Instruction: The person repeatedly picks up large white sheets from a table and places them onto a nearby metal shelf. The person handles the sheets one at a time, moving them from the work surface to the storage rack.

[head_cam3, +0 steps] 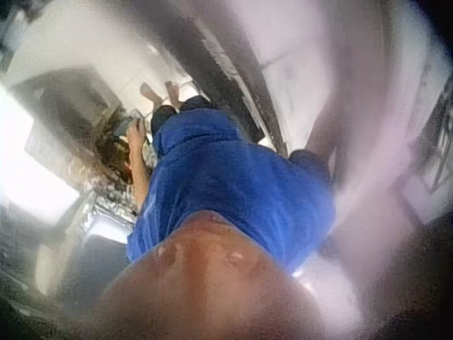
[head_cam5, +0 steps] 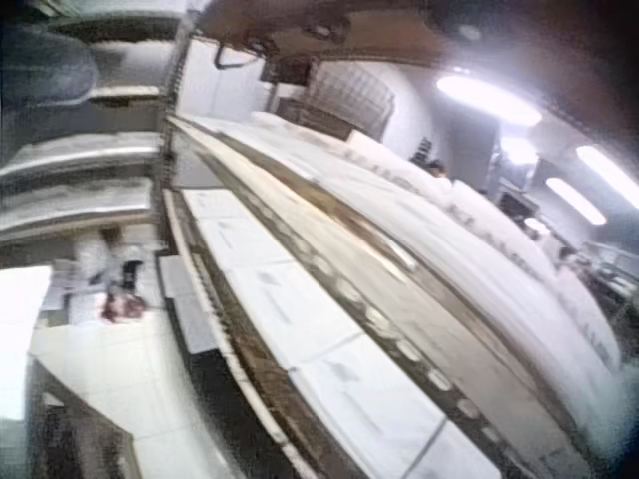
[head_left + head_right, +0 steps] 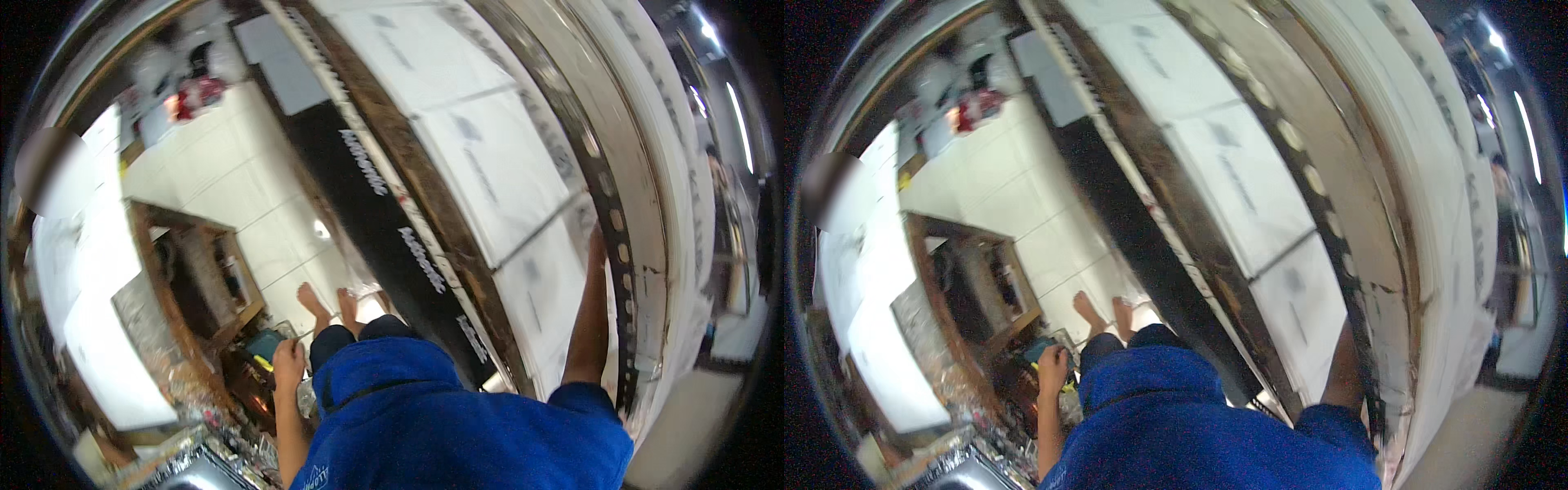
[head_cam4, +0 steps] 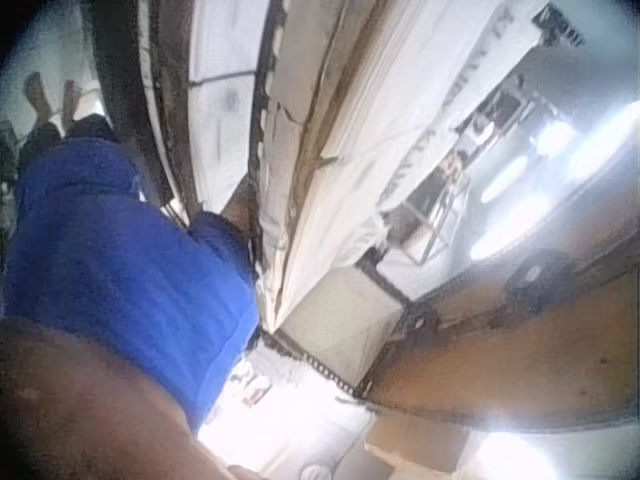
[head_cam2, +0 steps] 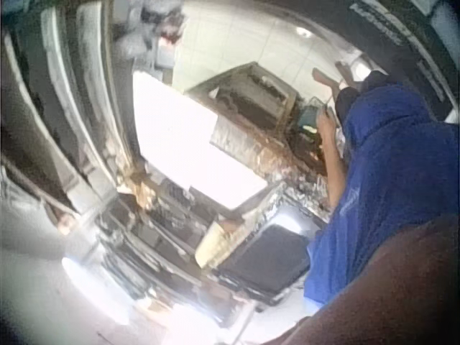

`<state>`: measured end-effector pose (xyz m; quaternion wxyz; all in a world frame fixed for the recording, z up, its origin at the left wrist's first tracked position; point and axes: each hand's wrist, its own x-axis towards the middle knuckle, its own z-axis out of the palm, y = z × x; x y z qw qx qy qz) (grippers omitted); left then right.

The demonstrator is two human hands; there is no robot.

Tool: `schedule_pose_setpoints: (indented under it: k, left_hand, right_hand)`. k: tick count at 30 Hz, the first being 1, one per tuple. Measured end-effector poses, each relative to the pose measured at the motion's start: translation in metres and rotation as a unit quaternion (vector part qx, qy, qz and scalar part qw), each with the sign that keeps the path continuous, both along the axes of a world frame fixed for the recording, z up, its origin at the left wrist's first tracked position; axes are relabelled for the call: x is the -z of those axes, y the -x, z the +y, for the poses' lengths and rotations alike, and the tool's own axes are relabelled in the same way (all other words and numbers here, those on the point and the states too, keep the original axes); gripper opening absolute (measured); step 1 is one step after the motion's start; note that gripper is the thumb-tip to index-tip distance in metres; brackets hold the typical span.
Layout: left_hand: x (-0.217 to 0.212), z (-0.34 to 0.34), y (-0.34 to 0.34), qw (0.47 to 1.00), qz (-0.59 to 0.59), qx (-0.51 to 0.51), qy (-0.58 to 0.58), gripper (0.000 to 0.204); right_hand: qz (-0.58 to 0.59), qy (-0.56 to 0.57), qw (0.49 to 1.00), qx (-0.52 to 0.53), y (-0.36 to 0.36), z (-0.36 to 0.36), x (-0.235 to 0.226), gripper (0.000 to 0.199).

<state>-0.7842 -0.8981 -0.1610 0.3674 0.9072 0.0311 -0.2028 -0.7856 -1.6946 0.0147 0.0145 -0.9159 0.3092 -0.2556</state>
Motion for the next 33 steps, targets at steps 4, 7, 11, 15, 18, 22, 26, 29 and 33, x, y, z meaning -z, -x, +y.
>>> schedule_pose_setpoints:
  k: [4,7,11,15,18,22,26,29,33]
  left_hand:
    - [-0.021,-0.012,-0.021,0.999,-0.007,-0.043,-0.016,0.025]
    - [-0.035,-0.01,-0.031,0.998,-0.038,-0.056,0.004,0.029]
    - [-0.062,-0.011,-0.033,0.993,-0.088,-0.084,0.003,0.029]
    - [-0.081,-0.007,-0.03,0.992,-0.065,-0.111,0.017,0.03]
    - [-0.079,-0.002,-0.023,0.989,-0.075,-0.125,0.018,0.031]
    - [-0.076,0.004,-0.034,0.989,-0.078,-0.122,0.031,0.03]
    - [-0.084,0.01,-0.068,0.989,-0.077,-0.109,0.057,0.029]
    - [-0.088,0.011,-0.094,0.988,-0.093,-0.109,0.062,0.028]
    - [-0.086,0.017,-0.141,0.986,-0.105,-0.093,0.086,0.025]
  right_hand:
    - [0.01,-0.166,0.974,-0.153,-0.103,0.116,0.003,0.032]
    - [0.051,-0.142,0.968,-0.2,-0.143,0.175,0.0,0.032]
    - [0.076,-0.133,0.953,-0.263,-0.187,0.217,0.007,0.038]
    - [0.099,-0.157,0.945,-0.271,-0.208,0.239,0.023,0.049]
    - [0.182,-0.072,0.952,-0.237,-0.215,0.243,0.056,0.056]
    - [0.252,-0.056,0.952,-0.165,-0.208,0.278,0.05,0.063]
    - [0.287,-0.069,0.946,-0.137,-0.203,0.274,0.059,0.065]
    - [0.254,-0.045,0.95,-0.178,-0.207,0.294,0.046,0.063]
    - [0.283,-0.109,0.942,-0.146,-0.21,0.312,0.013,0.068]
